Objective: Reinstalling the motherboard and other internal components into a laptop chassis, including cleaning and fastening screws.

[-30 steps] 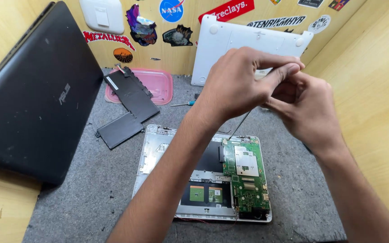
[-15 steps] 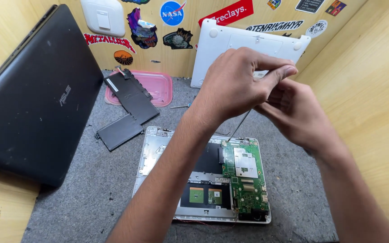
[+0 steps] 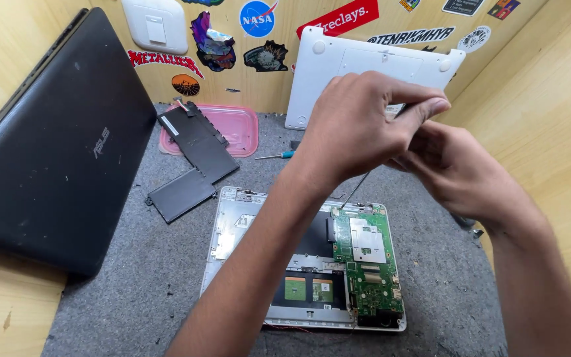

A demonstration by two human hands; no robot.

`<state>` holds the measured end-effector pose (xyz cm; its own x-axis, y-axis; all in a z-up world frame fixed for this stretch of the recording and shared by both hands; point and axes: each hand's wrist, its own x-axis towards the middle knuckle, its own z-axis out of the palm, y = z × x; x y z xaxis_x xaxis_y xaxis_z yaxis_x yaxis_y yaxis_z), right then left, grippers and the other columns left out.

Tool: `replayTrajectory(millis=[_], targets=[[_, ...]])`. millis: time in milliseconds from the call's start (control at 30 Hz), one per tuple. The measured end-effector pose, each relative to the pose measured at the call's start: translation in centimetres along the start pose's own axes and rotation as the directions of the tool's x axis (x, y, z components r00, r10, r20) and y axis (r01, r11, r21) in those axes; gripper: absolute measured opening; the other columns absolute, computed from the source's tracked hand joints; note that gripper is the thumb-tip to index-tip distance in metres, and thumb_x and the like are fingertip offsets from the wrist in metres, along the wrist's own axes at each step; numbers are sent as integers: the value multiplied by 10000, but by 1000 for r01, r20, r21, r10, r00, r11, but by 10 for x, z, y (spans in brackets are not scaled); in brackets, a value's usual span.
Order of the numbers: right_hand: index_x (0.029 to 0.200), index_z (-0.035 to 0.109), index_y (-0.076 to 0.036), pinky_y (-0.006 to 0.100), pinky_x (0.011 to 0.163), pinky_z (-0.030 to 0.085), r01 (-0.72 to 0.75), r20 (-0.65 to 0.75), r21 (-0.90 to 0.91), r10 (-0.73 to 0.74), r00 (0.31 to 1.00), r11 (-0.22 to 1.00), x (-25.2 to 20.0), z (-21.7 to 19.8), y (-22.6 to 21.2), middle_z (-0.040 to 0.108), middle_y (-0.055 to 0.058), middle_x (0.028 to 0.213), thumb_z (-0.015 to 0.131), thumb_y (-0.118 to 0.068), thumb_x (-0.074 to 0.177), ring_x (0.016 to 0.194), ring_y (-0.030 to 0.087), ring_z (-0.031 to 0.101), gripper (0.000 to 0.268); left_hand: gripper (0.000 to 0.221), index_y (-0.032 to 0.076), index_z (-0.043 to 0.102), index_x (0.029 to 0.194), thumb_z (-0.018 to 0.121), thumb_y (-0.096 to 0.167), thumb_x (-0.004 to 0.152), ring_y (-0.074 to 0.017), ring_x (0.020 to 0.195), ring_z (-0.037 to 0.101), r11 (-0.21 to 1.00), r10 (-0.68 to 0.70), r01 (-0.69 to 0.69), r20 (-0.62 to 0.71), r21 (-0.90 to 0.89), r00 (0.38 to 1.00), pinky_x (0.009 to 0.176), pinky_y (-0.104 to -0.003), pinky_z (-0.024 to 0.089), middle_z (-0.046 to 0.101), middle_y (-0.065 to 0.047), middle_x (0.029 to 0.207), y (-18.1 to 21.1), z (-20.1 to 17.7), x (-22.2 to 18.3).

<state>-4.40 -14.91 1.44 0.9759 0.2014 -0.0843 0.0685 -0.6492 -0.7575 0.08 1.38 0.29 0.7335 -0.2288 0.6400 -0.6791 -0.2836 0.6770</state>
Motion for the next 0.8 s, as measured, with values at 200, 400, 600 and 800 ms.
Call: replayTrajectory(millis=[200,400,600,800], targets=[[1105,610,68,342,987,642,218,-137,89,-205,969,972,8,12,22,757,168,1094,585,-86,987,1053,210,745,196,251,317,814,934,596,416,860,-289,752,742,995,50,-49,-9,86,999,696,-363,499,829,49,844,-6,-1,4],[1009,629,30,277,817,639,317,-258,-45,-317,913,948,3,25,15,779,143,911,663,-62,991,868,182,785,100,228,300,803,796,600,394,839,-79,495,628,997,-53,47,94,63,994,494,-309,435,720,64,485,7,-18,4],[1202,668,94,340,834,692,200,-310,-56,-207,928,978,6,34,9,767,204,1034,679,-1,963,889,260,796,258,205,358,789,960,619,404,855,-243,904,796,998,5,-5,-2,70,1000,621,-343,526,849,68,902,-12,6,2],[1114,643,-15,248,848,554,406,-114,391,-394,912,826,36,13,25,721,78,1097,706,-71,936,1034,120,665,197,185,283,812,924,640,337,888,-48,795,795,999,-10,11,34,-37,999,606,-266,489,832,87,874,-1,7,6]])
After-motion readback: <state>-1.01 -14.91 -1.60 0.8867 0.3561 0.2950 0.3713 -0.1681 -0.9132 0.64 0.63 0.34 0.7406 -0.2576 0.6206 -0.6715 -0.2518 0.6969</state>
